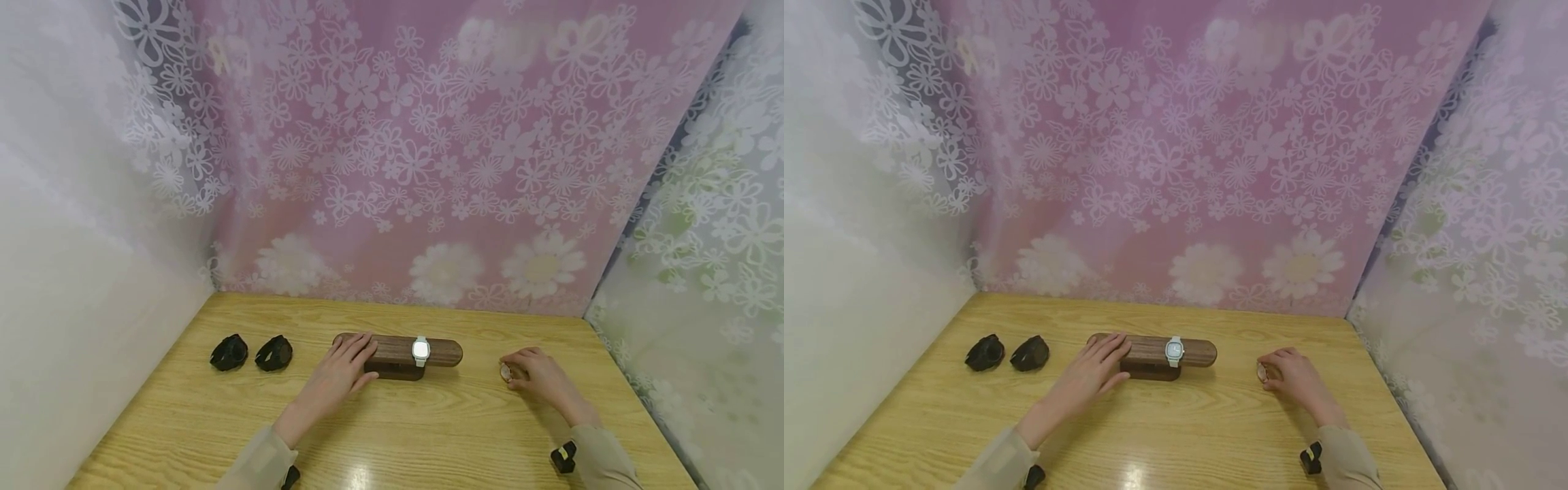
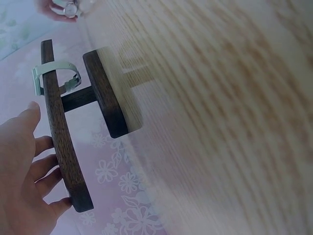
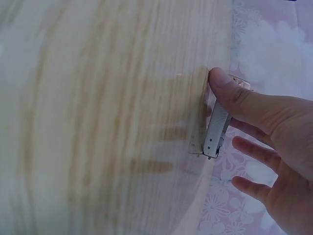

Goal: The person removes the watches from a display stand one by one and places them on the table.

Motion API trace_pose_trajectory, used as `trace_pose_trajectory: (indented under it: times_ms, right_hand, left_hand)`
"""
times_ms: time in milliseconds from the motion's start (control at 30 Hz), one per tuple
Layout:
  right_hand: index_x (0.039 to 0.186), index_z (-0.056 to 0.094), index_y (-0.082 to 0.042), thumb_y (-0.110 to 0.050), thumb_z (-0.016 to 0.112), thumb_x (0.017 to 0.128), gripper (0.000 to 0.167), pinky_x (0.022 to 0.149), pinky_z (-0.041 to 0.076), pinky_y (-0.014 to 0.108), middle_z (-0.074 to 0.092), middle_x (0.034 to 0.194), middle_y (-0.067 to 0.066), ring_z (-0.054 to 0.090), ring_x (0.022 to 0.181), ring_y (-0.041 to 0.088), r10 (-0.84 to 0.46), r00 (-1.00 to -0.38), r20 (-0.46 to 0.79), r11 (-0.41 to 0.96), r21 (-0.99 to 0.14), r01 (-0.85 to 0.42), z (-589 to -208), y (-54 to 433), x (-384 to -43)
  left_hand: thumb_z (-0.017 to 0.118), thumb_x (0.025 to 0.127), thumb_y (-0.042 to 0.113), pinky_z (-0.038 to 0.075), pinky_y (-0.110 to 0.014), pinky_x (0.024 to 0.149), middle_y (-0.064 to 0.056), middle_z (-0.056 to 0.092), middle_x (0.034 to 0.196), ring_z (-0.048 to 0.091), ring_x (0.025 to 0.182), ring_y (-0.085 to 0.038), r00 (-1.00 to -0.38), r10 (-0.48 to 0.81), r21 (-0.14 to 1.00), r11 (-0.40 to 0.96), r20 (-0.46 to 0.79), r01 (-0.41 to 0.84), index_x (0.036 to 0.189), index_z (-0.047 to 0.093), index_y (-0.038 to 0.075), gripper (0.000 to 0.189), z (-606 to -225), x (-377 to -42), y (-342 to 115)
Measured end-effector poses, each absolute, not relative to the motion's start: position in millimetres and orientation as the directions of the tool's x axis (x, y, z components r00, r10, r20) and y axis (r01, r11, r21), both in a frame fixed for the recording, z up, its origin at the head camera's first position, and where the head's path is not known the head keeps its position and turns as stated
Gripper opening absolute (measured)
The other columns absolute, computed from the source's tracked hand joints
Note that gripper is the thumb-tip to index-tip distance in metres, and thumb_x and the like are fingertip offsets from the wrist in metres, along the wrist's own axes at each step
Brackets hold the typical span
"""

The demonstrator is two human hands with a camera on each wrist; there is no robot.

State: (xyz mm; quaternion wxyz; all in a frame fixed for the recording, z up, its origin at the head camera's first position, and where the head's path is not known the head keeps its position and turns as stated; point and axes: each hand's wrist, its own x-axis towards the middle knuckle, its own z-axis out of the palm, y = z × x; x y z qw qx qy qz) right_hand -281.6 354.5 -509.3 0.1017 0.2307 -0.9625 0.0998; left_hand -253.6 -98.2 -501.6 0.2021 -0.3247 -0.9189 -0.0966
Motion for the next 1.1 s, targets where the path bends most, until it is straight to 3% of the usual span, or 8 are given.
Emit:
trace_pose_trajectory:
  times_ms: [300,567,1100]
  right_hand:
    - [0.128,0.069,-0.005,-0.023,0.088,0.077,0.058,0.092,0.050,0.065,0.069,0.120,0.019,0.059,0.115,0.047,-0.411,-0.877,0.251,0.865,-0.198,-0.462,-506.7,352.4,-278.3]
    - [0.135,0.065,-0.005,-0.017,0.077,0.090,0.047,0.095,0.047,0.068,0.066,0.126,0.022,0.056,0.120,0.050,-0.367,-0.865,0.343,0.852,-0.248,-0.461,-497.0,344.4,-279.6]
    - [0.138,0.061,-0.007,-0.014,0.081,0.085,0.058,0.097,0.046,0.066,0.065,0.131,0.019,0.057,0.121,0.045,-0.426,-0.695,0.580,0.794,-0.129,-0.594,-482.6,306.9,-285.8]
  left_hand:
    - [0.060,0.101,0.042,0.034,-0.055,0.118,-0.015,0.047,0.155,0.046,0.141,-0.033,-0.689,0.558,0.025,0.769,0.462,0.639,0.147,0.054,0.006,0.059,-501.5,-254.6,-97.1]
    - [0.061,0.101,0.043,0.034,-0.054,0.118,-0.014,0.046,0.155,0.046,0.141,-0.032,-0.694,0.557,0.026,0.771,0.455,0.636,0.147,0.053,0.007,0.059,-501.0,-254.0,-97.4]
    - [0.060,0.102,0.042,0.034,-0.055,0.118,-0.016,0.047,0.154,0.045,0.142,-0.032,-0.690,0.559,0.034,0.765,0.459,0.643,0.148,0.053,0.006,0.059,-500.6,-252.4,-98.0]
